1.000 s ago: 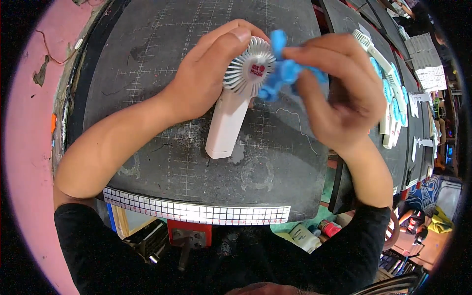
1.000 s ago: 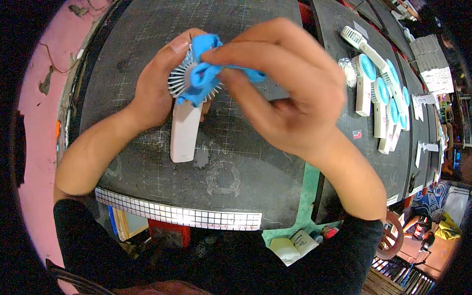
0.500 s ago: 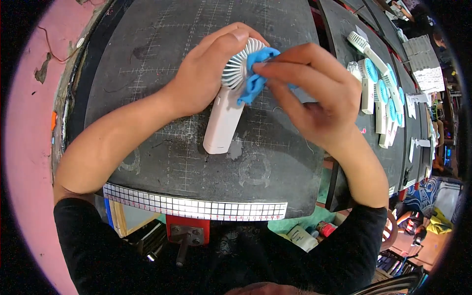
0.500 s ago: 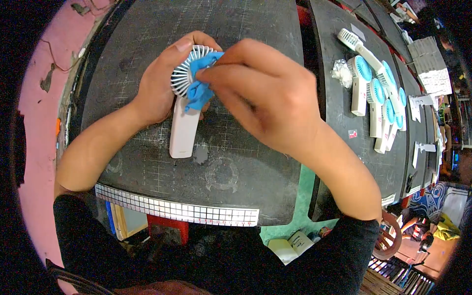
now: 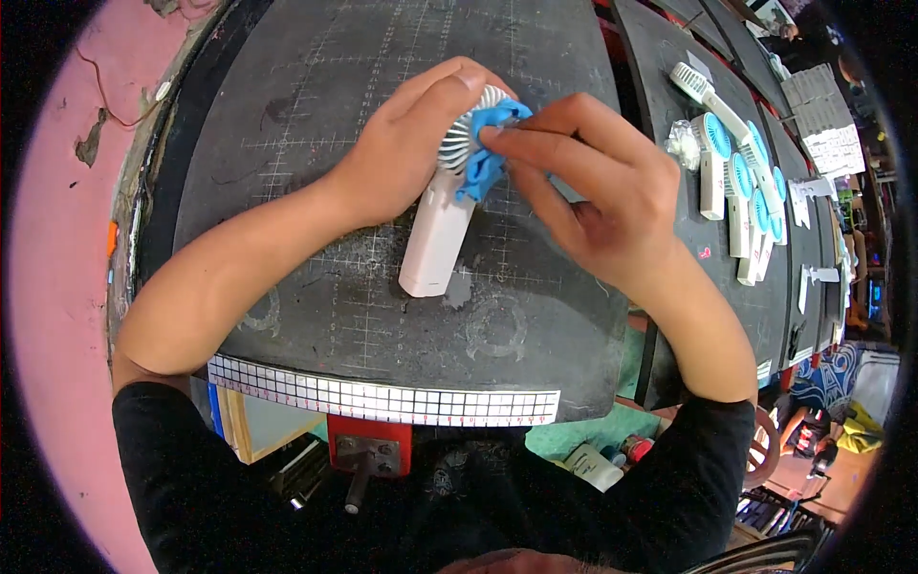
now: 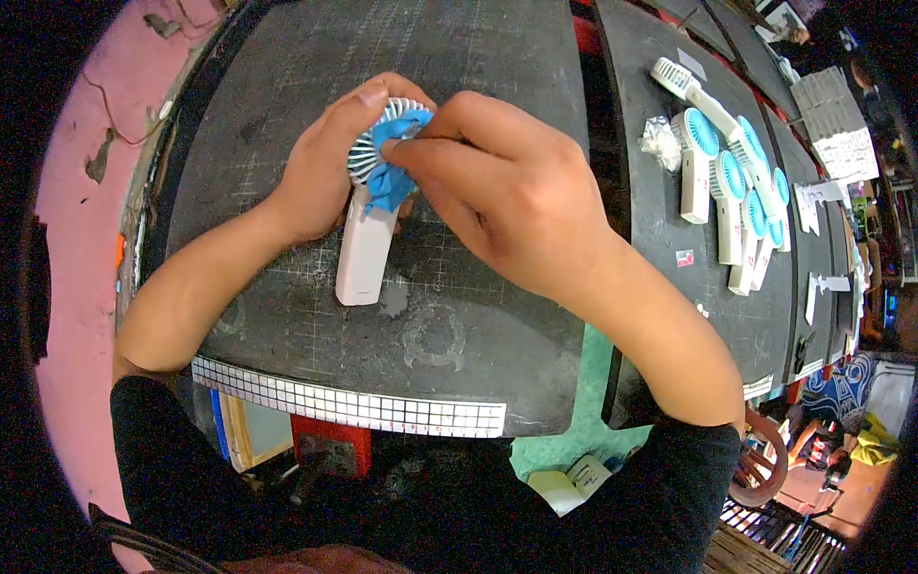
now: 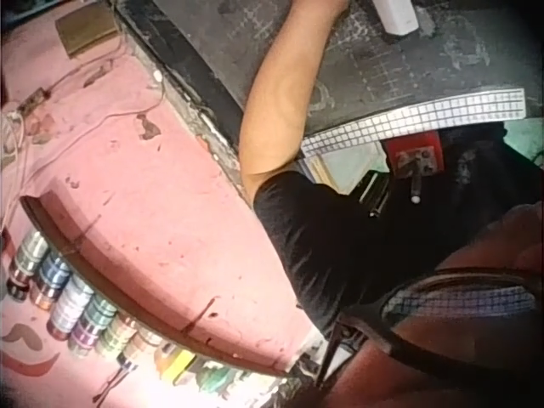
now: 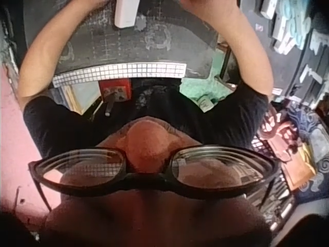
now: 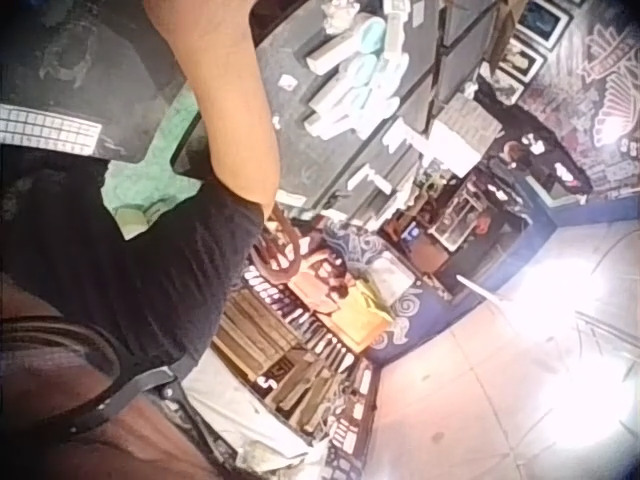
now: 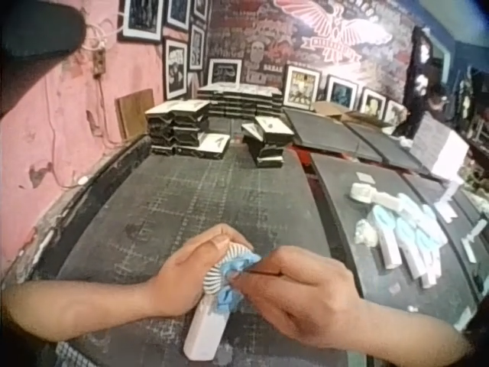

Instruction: Assembling portable fans by applying stickers and cleaning the fan blades.

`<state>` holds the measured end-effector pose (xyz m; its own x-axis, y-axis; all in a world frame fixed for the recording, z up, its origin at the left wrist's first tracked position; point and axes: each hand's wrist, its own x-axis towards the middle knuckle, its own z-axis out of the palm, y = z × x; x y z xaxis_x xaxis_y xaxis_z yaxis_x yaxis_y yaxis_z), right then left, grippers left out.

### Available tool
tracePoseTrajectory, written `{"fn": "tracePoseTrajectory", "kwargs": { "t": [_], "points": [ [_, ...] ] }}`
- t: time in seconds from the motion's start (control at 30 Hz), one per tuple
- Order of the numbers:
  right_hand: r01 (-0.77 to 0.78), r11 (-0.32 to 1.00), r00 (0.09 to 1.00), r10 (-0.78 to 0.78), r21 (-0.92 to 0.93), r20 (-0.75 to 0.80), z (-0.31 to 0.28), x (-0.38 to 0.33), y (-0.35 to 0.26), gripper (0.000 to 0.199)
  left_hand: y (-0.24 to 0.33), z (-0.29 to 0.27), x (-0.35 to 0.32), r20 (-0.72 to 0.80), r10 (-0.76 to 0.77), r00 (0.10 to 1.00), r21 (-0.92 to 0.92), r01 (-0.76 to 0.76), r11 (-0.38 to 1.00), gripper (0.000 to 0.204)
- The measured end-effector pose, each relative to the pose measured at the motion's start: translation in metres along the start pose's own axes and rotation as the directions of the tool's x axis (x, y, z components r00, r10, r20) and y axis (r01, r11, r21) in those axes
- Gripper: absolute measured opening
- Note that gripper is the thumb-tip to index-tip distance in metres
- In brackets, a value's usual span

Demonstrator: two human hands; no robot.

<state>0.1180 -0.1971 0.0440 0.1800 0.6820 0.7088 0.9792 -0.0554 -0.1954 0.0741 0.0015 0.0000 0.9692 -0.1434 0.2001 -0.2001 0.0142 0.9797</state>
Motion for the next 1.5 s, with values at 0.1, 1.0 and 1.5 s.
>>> {"fn": "tracePoseTrajectory", "kwargs": {
  "t": [0.1,1.0,1.5],
  "points": [
    [-0.27,0.907,0.952,0.302,0.323,-0.054,0.003,-0.014,0.015,0.02,0.008,0.004,0.002,0.034,-0.091,0.995,-0.166,0.096,0.982,0.045],
    [-0.323,0.409,0.701,0.709,0.854,-0.074,-0.003,-0.036,0.044,0.021,0.007,0.0,-0.005,-0.109,-0.05,0.993,0.047,0.056,0.997,0.042],
    [-0.205,0.972,0.949,0.169,0.118,0.265,-0.019,-0.003,0.019,0.017,0.001,-0.01,-0.001,-0.153,-0.052,0.987,0.217,0.085,0.972,0.026]
  ]
}}
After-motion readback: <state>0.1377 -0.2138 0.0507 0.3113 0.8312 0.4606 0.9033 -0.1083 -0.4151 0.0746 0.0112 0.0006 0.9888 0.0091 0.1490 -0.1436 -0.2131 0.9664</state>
